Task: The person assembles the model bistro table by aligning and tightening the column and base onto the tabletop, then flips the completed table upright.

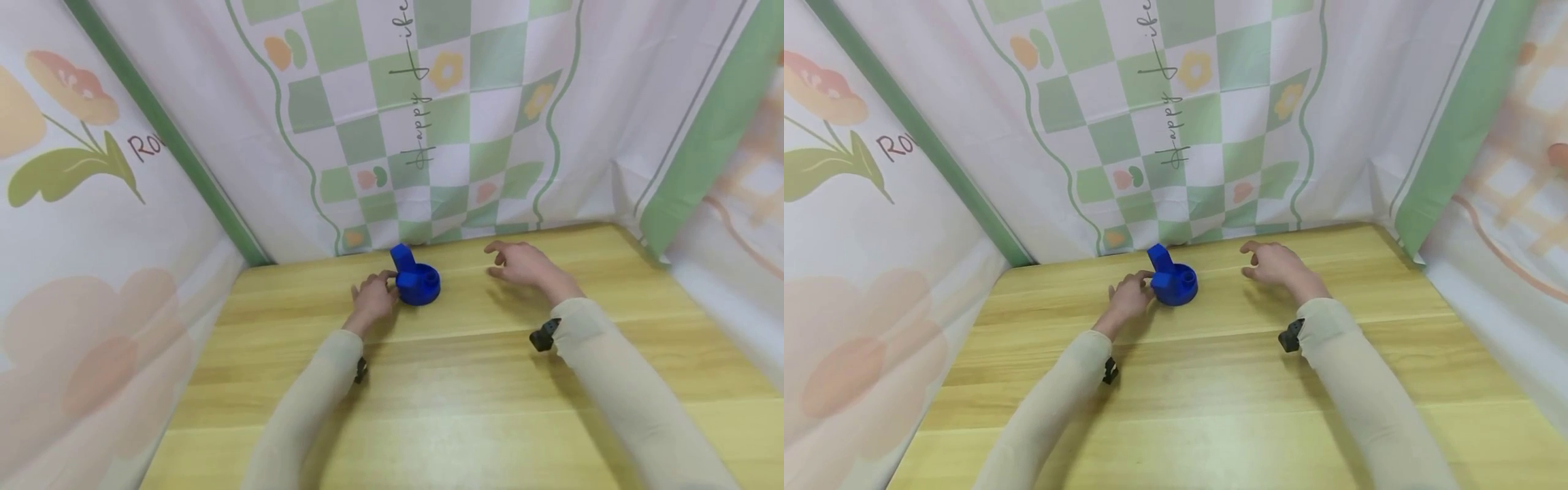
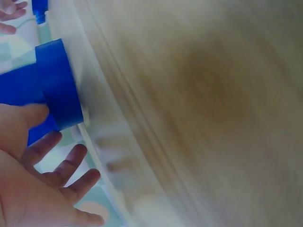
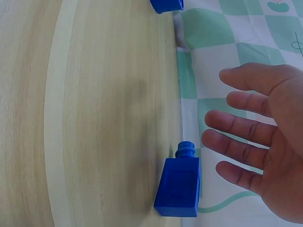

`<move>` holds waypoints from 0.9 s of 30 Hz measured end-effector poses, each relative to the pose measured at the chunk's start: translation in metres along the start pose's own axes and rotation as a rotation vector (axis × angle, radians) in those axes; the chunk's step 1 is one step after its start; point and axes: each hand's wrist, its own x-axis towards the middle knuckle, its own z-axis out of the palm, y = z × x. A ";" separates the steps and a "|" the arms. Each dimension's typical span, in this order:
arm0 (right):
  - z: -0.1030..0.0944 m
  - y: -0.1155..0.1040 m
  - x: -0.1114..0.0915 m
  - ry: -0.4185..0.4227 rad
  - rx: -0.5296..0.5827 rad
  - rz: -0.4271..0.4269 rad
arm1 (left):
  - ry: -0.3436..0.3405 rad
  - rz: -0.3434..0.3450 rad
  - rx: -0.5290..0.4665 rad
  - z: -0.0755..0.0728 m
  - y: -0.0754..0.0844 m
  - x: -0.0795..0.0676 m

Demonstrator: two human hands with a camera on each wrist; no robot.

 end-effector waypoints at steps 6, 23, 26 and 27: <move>-0.003 0.005 -0.002 -0.002 -0.006 0.017 | -0.088 0.013 0.016 -0.005 -0.001 -0.002; -0.013 0.022 -0.012 0.030 -0.066 0.173 | -0.140 -0.020 -0.008 -0.002 0.002 -0.002; -0.014 0.026 -0.014 0.020 -0.065 0.185 | -0.143 -0.014 -0.024 -0.002 0.001 -0.001; -0.015 0.027 -0.014 0.017 -0.062 0.190 | -0.144 -0.012 -0.030 -0.002 0.001 0.000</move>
